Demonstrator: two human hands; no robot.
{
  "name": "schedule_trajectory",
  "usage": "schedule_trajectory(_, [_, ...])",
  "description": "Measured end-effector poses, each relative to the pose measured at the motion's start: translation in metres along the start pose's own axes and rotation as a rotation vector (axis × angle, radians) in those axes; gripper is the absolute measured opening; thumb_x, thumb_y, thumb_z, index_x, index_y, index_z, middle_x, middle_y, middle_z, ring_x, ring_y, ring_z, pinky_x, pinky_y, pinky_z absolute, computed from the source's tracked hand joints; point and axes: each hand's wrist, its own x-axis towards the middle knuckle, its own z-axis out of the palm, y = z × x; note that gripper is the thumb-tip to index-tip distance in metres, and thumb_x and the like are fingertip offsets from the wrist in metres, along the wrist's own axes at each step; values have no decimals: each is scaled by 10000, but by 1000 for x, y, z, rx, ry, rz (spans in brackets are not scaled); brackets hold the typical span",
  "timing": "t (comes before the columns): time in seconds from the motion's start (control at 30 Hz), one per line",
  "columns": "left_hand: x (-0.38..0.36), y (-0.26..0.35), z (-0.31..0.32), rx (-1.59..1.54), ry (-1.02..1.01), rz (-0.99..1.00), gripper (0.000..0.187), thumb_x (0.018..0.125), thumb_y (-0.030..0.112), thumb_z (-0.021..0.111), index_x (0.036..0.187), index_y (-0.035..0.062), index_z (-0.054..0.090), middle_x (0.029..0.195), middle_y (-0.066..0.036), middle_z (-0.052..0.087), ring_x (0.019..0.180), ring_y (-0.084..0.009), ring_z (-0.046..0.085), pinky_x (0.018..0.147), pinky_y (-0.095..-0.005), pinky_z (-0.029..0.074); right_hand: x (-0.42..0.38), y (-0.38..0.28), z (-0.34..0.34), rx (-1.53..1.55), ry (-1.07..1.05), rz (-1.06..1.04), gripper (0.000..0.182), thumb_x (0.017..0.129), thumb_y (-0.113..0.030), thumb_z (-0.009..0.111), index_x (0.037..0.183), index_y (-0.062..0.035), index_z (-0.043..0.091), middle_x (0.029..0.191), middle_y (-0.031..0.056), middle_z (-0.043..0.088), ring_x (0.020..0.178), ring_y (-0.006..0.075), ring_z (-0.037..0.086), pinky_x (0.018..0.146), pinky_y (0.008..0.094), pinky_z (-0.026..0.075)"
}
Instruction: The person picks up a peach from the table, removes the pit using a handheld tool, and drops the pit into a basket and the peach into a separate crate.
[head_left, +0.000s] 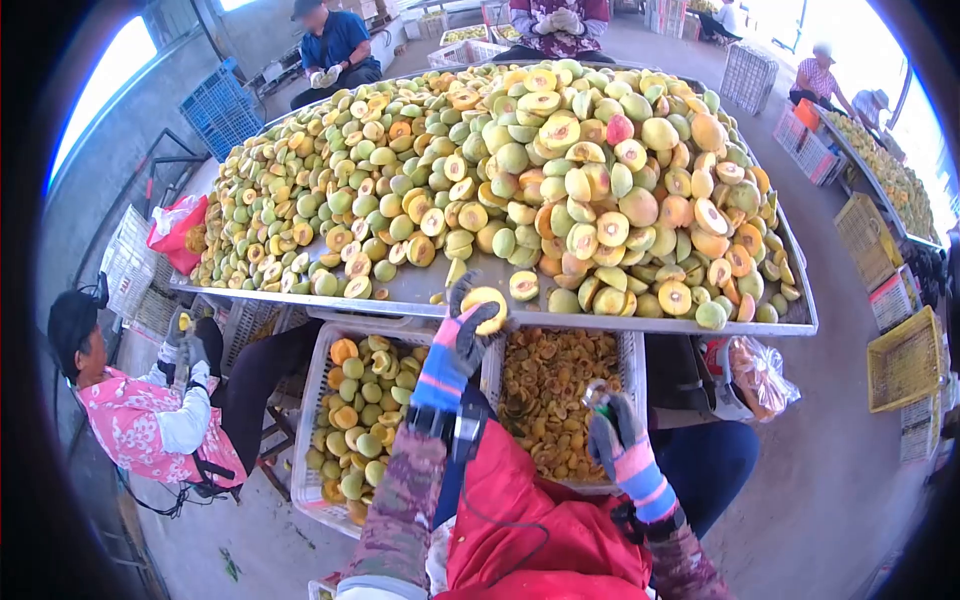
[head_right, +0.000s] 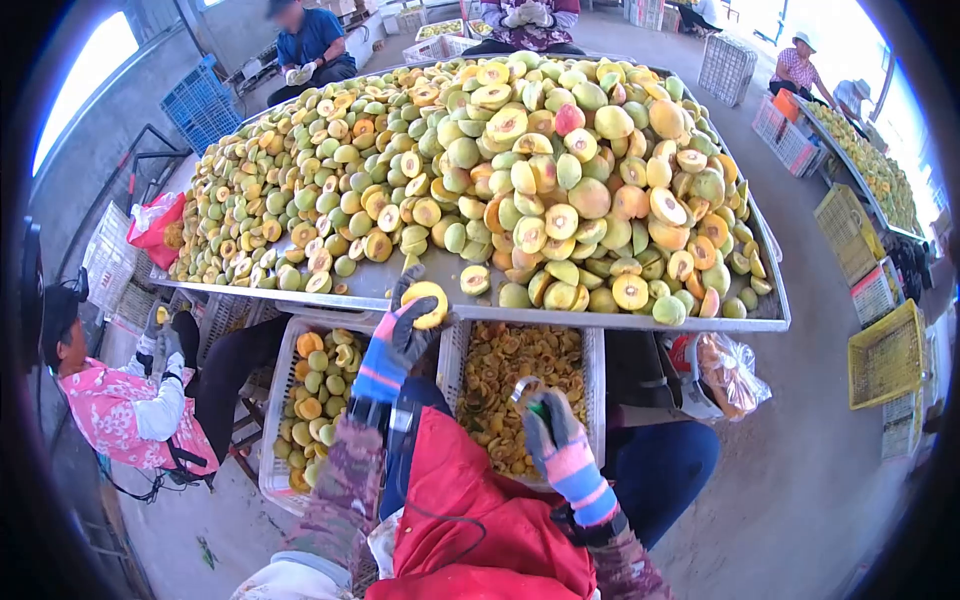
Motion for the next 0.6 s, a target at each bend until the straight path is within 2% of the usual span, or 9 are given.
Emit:
schedule_trajectory(0.07, [-33, -12, 0, 1132, -161, 623, 461, 828, 0, 602, 1245, 45, 411, 1058, -116, 552, 926, -233, 600, 811, -357, 538, 9, -61, 18, -307, -16, -482, 232, 859, -83, 576, 1070, -21, 503, 835, 158, 608, 757, 338, 622, 630, 379, 487])
schedule_trajectory(0.13, [-64, -19, 22, 963, -125, 523, 469, 803, 10, 636, 1220, 29, 422, 1054, -111, 560, 948, -218, 588, 819, -342, 522, 14, -71, 36, -250, -102, -323, 165, 868, -128, 574, 989, -38, 506, 790, 182, 609, 735, 376, 611, 590, 411, 481])
schedule_trajectory(0.27, [-100, -27, 71, 412, -52, 300, 397, 811, 7, 624, 1168, -1, 449, 1051, -114, 566, 969, -198, 577, 835, -323, 503, 6, -83, 51, -460, 20, -381, 141, 866, -106, 567, 942, -8, 501, 750, 224, 588, 681, 429, 568, 525, 457, 425])
schedule_trajectory(0.4, [-126, -19, 102, 719, -112, 480, 271, 873, 42, 538, 1134, 7, 472, 1084, -122, 559, 977, -205, 578, 848, -345, 508, 0, -68, 52, -488, 85, -326, 155, 873, -116, 559, 969, -3, 514, 746, 234, 582, 689, 438, 562, 535, 451, 432])
schedule_trajectory(0.43, [-128, -28, 104, 419, -116, 381, 241, 900, 60, 484, 1135, 14, 456, 1075, -143, 570, 970, -221, 575, 870, -372, 500, -2, -67, 52, -444, 71, -324, 170, 887, -163, 540, 968, -18, 503, 737, 240, 581, 682, 437, 565, 540, 477, 430])
schedule_trajectory(0.47, [-129, -30, 101, 417, -119, 380, 241, 900, 60, 484, 1135, 14, 456, 1075, -143, 570, 970, -221, 575, 870, -372, 500, -4, -65, 52, -398, 54, -323, 190, 901, -210, 520, 968, -34, 492, 728, 247, 580, 675, 437, 569, 544, 503, 429])
schedule_trajectory(0.53, [-132, -32, 94, -183, -54, 94, 206, 912, 163, 484, 1070, 30, 479, 1042, -145, 570, 978, -263, 578, 848, -397, 514, -10, -57, 53, -330, 13, -340, 181, 903, -194, 515, 958, -22, 499, 730, 240, 580, 675, 426, 572, 553, 490, 433])
schedule_trajectory(0.57, [-136, -39, 98, 279, -30, 361, 273, 938, 328, 432, 951, 60, 481, 940, -146, 570, 915, -305, 595, 792, -417, 534, -12, -54, 54, -262, -29, -358, 174, 905, -179, 510, 948, -11, 506, 733, 233, 580, 676, 415, 575, 562, 476, 437])
schedule_trajectory(0.6, [-138, -35, 99, 280, -24, 358, 273, 938, 328, 432, 951, 60, 481, 940, -146, 570, 915, -305, 595, 792, -417, 534, -16, -56, 53, -260, -34, -353, 174, 905, -179, 510, 948, -11, 506, 733, 233, 580, 676, 415, 575, 562, 476, 437])
